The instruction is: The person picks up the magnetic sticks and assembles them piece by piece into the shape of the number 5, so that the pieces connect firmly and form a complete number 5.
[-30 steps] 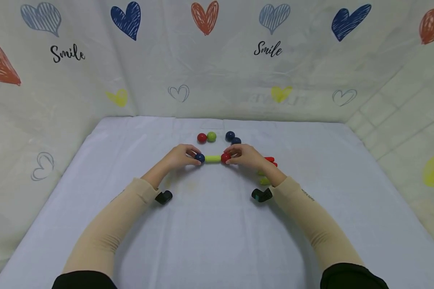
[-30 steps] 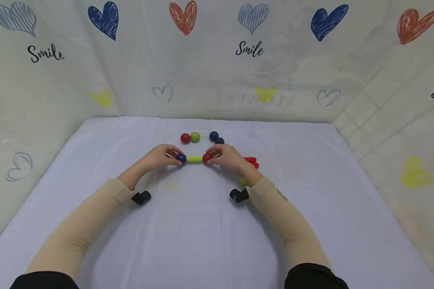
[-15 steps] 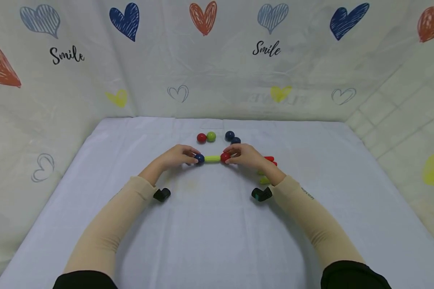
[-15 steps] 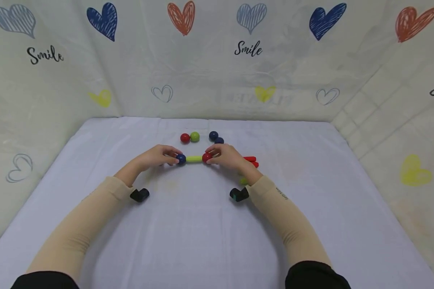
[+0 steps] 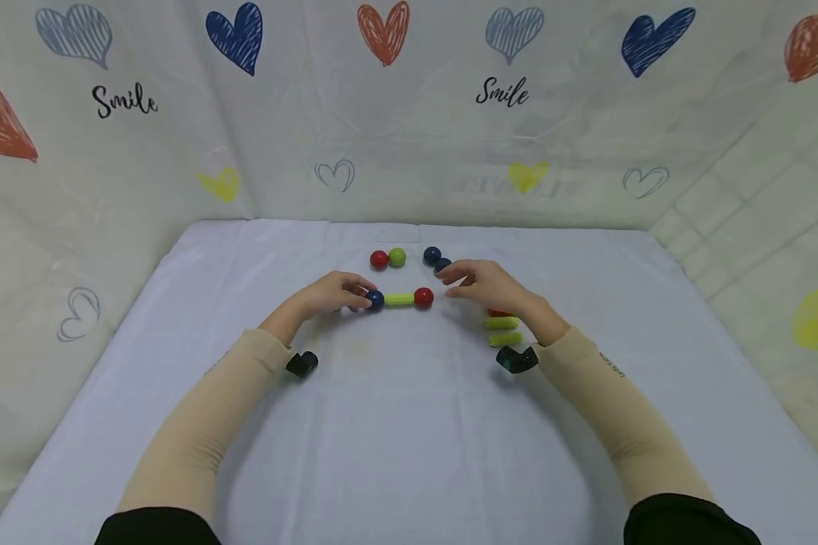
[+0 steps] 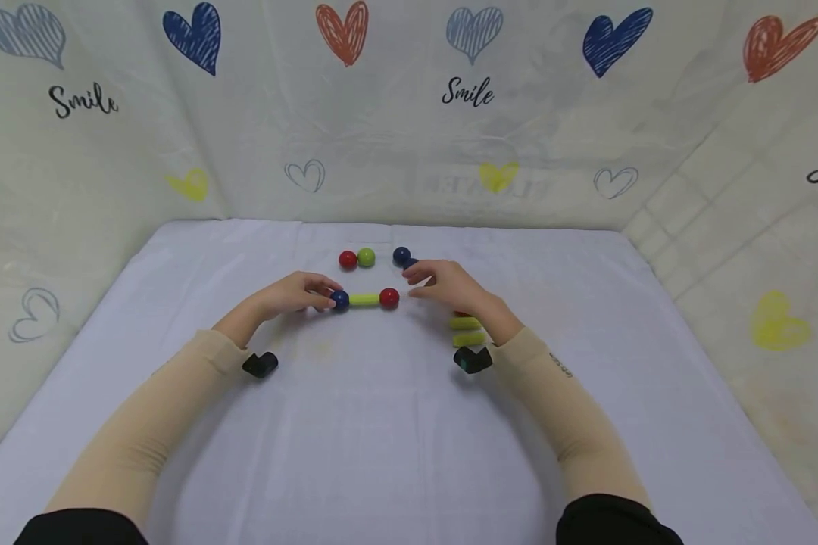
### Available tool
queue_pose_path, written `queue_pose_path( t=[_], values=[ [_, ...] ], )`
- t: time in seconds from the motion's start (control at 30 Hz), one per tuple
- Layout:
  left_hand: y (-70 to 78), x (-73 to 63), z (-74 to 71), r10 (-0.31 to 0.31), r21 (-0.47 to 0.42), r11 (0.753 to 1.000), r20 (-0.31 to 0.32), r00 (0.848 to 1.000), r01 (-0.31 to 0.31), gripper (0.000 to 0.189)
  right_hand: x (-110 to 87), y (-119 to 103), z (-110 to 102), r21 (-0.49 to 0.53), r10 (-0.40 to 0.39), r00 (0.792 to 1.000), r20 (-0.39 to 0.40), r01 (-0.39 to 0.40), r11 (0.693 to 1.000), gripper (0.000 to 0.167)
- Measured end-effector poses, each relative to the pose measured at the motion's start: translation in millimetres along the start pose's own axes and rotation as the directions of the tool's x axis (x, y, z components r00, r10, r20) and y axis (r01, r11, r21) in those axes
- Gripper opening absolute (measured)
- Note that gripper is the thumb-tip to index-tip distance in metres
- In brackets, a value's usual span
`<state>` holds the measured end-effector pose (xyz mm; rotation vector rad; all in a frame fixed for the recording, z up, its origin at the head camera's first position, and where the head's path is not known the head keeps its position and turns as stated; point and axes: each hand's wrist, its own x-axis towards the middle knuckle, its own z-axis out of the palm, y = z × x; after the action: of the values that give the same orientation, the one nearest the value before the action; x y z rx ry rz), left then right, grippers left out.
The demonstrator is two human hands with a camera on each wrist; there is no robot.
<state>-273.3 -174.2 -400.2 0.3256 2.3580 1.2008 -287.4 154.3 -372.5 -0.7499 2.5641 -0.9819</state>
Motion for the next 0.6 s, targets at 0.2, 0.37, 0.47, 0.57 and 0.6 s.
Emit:
queue_pose_path(
  t=[0.2,0.37,0.47,0.57,0.6],
  values=[
    [0.4,0.1,-0.9,0.012,0.012,1.0,0.015,1.0,-0.012,0.045,-18.0,7.7,-15.7,-0.166,-0.019,0.999,0.041,0.026,0.986,0.035],
    [-0.1,1.0,-1.2,0.013,0.012,1.0,0.018,1.0,-0.013,0.045,-28.7,20.1,-24.4,-0.211,-0.009,1.0,0.022,0.013,0.977,0.03],
    [-0.4,1.2,-1.3,0.015,0.008,1.0,0.021,1.0,-0.015,0.045,-33.0,30.7,-29.0,-0.231,0.017,1.0,-0.002,-0.017,0.973,0.029],
    [-1.3,1.2,-1.4,0.021,0.012,1.0,0.028,0.999,-0.021,0.045,-36.4,40.8,-32.6,-0.236,0.055,0.998,-0.02,-0.058,0.97,0.028],
    [-1.6,1.3,-1.4,0.024,0.014,1.0,0.03,0.999,-0.024,0.045,-37.3,43.7,-33.5,-0.235,0.069,0.997,-0.023,-0.073,0.969,0.028]
  ],
)
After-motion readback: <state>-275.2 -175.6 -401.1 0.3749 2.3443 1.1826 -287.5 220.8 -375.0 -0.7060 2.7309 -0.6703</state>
